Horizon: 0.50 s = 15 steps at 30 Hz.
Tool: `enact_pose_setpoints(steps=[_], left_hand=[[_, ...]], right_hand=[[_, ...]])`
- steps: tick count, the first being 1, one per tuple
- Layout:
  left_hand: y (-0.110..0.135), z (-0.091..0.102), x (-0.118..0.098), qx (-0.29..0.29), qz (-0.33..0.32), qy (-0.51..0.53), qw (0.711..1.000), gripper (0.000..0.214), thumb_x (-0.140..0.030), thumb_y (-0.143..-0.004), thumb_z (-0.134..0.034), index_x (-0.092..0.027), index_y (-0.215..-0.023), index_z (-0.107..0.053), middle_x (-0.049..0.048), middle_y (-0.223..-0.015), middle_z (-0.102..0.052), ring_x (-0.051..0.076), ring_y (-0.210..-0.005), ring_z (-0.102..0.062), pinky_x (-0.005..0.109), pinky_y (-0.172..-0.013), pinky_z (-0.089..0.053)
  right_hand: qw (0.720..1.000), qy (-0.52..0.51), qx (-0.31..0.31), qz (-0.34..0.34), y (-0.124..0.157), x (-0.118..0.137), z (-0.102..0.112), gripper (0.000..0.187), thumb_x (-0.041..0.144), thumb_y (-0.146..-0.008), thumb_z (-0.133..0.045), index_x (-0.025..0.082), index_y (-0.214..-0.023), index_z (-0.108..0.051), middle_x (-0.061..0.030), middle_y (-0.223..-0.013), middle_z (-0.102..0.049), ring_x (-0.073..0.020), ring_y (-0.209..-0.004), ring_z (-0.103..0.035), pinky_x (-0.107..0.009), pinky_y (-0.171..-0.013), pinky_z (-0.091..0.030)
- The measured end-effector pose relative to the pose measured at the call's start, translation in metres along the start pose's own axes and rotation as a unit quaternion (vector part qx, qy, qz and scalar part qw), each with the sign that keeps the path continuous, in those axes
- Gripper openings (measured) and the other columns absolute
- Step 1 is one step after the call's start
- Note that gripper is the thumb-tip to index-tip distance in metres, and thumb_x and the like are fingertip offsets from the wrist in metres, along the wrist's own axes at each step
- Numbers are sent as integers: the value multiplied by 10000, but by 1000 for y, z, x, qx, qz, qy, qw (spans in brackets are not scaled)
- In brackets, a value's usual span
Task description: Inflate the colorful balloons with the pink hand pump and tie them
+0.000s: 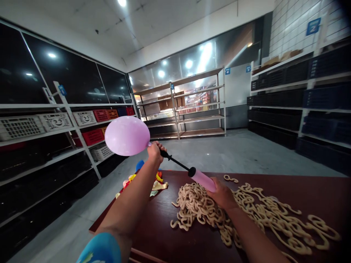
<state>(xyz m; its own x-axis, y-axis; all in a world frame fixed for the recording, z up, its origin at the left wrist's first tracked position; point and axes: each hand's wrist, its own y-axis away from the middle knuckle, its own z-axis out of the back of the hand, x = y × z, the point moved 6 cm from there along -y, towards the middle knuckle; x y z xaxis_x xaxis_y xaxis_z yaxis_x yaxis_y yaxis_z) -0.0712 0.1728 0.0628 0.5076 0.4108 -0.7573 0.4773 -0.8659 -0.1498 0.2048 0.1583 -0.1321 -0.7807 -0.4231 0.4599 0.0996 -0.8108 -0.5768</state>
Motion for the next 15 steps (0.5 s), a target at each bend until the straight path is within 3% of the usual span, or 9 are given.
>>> enact_pose_setpoints(steps=[3,11,15], left_hand=[[4,0,7,-9,-3,7,1000,127,-107,-685,-433,-185,-625,-353,-72,-477,-267,57,-359,-309,202,-408,-310],[48,-15,93,2,67,5,998,142,-136,-716,-410,-190,-609,-333,-65,-451,-268,66,-343,-304,205,-382,-290],[54,-16,102,-1,78,0,997,150,-158,-733,-418,-194,-614,-334,-64,-448,-274,72,-341,-303,210,-374,-286]], right_hand=[[1000,-4,2,-5,1,0,-2,329,275,-667,-556,197,-984,-515,-45,-853,-623,-216,-797,-595,-289,-661,-406],[1000,-15,15,3,3,4,-2,345,296,-658,-558,196,-986,-523,-42,-868,-628,-211,-807,-597,-287,-669,-405],[1000,-6,6,12,3,6,3,348,305,-667,-548,189,-994,-525,-43,-848,-629,-209,-793,-599,-282,-654,-405]])
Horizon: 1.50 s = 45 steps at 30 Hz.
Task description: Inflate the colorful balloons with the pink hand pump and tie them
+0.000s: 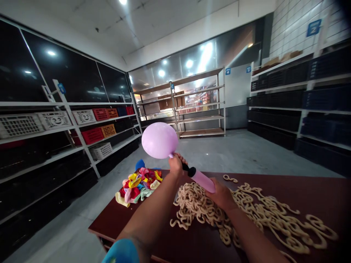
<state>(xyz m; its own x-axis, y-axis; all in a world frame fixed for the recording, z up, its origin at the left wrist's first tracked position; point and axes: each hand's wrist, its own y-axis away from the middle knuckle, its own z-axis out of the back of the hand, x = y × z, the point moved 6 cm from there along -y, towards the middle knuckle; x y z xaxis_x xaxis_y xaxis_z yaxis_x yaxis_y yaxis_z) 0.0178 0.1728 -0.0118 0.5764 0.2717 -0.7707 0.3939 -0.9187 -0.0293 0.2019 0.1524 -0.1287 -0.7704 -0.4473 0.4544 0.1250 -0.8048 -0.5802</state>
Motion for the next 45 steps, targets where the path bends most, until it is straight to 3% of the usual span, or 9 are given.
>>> enact_pose_setpoints(steps=[12,15,22,25,28,35,38,41,45], left_hand=[[-35,18,-106,0,-70,12,997,133,-80,-678,-404,-186,-624,-346,-71,-480,-261,59,-351,-294,209,-403,-301],[-31,17,-93,-7,-64,18,998,137,-85,-688,-400,-186,-616,-342,-69,-475,-258,59,-352,-294,204,-395,-285],[0,-3,-15,9,0,12,1000,158,-124,-732,-395,-192,-606,-328,-66,-448,-256,65,-339,-292,204,-380,-274],[4,-4,-2,1,11,10,1000,165,-148,-744,-410,-194,-610,-326,-65,-449,-264,67,-337,-289,203,-369,-262],[-1,0,-13,6,1,3,1000,163,-153,-745,-417,-197,-614,-330,-64,-452,-267,75,-341,-303,216,-376,-290],[-28,9,-96,7,-63,3,998,137,-78,-674,-402,-192,-621,-348,-66,-473,-265,72,-354,-311,223,-403,-316],[-33,11,-115,9,-79,11,997,140,-68,-661,-401,-190,-619,-345,-68,-482,-260,64,-353,-294,215,-398,-303],[-32,13,-108,4,-77,17,997,134,-76,-670,-402,-187,-619,-346,-67,-482,-264,60,-354,-295,205,-396,-290],[-21,10,-63,5,-45,14,999,145,-115,-714,-410,-188,-614,-334,-69,-469,-255,60,-352,-304,200,-397,-286]], right_hand=[[999,8,-28,13,-3,2,4,346,279,-659,-542,195,-995,-531,-46,-864,-619,-211,-811,-590,-293,-670,-416],[1000,6,-22,10,-2,2,2,322,285,-656,-550,194,-965,-533,-42,-841,-622,-206,-775,-594,-289,-645,-412],[1000,-3,-22,19,0,4,2,326,320,-667,-552,190,-966,-529,-43,-817,-631,-210,-776,-606,-287,-643,-420],[1000,-1,-14,18,-1,6,4,330,333,-672,-549,191,-970,-528,-46,-833,-630,-216,-785,-608,-293,-645,-425],[1000,3,-11,15,-2,6,5,355,333,-667,-553,195,-993,-523,-49,-874,-627,-219,-807,-606,-299,-664,-429],[999,23,-25,3,-3,3,7,346,298,-672,-541,208,-1006,-525,-41,-871,-622,-209,-805,-597,-293,-671,-423],[999,21,-27,-6,-3,1,6,351,299,-671,-540,203,-1008,-522,-42,-859,-620,-205,-778,-599,-281,-627,-415],[1000,12,-19,-7,-2,1,3,327,302,-666,-546,206,-979,-529,-34,-832,-624,-199,-747,-604,-271,-598,-406],[1000,16,-25,7,-1,4,2,317,307,-658,-560,202,-957,-534,-38,-835,-628,-216,-779,-609,-289,-635,-416]])
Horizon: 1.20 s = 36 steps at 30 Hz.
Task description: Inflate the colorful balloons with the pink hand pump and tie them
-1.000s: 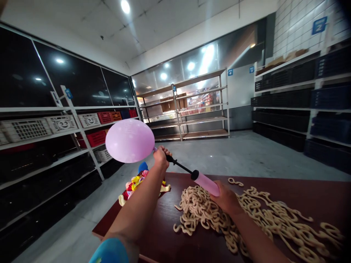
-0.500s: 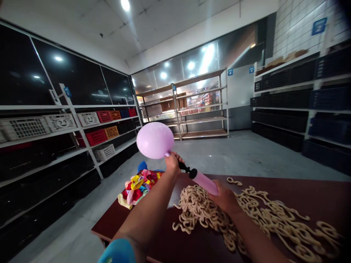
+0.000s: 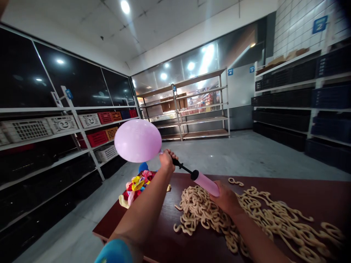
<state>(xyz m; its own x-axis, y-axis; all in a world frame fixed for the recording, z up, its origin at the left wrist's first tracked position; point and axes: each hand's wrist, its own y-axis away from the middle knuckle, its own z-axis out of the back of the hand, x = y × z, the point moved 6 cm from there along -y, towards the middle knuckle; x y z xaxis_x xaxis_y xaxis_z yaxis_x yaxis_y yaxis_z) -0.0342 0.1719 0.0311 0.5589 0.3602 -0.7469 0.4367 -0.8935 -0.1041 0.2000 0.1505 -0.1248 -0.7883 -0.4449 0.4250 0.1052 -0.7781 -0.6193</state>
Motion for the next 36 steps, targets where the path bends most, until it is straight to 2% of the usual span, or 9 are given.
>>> enact_pose_setpoints(steps=[4,7,10,15,18,23,27,32,36], left_hand=[[19,-6,47,3,39,0,999,178,-200,-774,-437,-192,-626,-339,-70,-468,-260,61,-351,-299,201,-395,-296],[26,-10,61,5,46,-1,999,215,-258,-794,-454,-196,-627,-333,-68,-467,-264,67,-353,-303,206,-387,-294],[21,-10,50,6,44,-10,999,216,-253,-792,-455,-196,-625,-331,-68,-463,-264,68,-350,-310,208,-392,-298],[2,-1,5,-7,18,-8,1000,162,-162,-760,-431,-190,-628,-340,-69,-470,-271,66,-355,-328,209,-415,-318],[-4,5,-10,-13,4,-6,1000,153,-136,-751,-419,-188,-629,-345,-68,-476,-272,64,-354,-322,210,-413,-314],[8,9,12,-14,7,13,1000,191,-182,-784,-431,-188,-620,-333,-74,-472,-249,53,-352,-299,195,-406,-292],[22,9,35,-12,25,23,999,205,-179,-793,-421,-187,-608,-332,-71,-461,-249,54,-354,-304,191,-407,-294],[35,12,40,-30,36,28,998,219,-184,-802,-428,-192,-608,-326,-71,-464,-247,56,-347,-302,197,-408,-303],[46,11,42,-19,45,35,998,200,-165,-789,-432,-192,-616,-337,-69,-469,-269,58,-345,-313,198,-403,-305]], right_hand=[[1000,4,6,5,0,2,-1,319,339,-674,-561,202,-960,-532,-46,-843,-629,-225,-801,-610,-296,-656,-420],[1000,0,10,2,0,1,1,322,354,-683,-555,208,-969,-524,-40,-849,-628,-218,-796,-609,-294,-658,-421],[1000,-3,16,0,-1,1,3,335,348,-686,-549,212,-990,-517,-38,-858,-628,-216,-806,-609,-291,-661,-421],[1000,1,12,-3,-2,-1,5,342,324,-676,-557,220,-999,-515,-39,-878,-622,-209,-816,-601,-284,-670,-417],[1000,0,7,4,-2,-1,3,325,313,-680,-553,210,-987,-522,-42,-868,-619,-210,-819,-592,-291,-684,-413],[1000,7,25,16,-1,4,2,320,310,-678,-571,184,-970,-535,-57,-869,-623,-212,-817,-586,-293,-694,-407],[998,18,41,34,-2,18,15,428,412,-713,-579,163,-1058,-536,-86,-948,-627,-222,-874,-576,-318,-767,-403],[994,59,34,87,-4,59,43,728,572,-754,-524,187,-1342,-335,-124,-1159,-561,-264,-1061,-497,-424,-940,-302],[982,36,58,178,-5,102,52,631,548,-835,-423,248,-1374,-289,-83,-1260,-488,-225,-1109,-461,-350,-941,-328]])
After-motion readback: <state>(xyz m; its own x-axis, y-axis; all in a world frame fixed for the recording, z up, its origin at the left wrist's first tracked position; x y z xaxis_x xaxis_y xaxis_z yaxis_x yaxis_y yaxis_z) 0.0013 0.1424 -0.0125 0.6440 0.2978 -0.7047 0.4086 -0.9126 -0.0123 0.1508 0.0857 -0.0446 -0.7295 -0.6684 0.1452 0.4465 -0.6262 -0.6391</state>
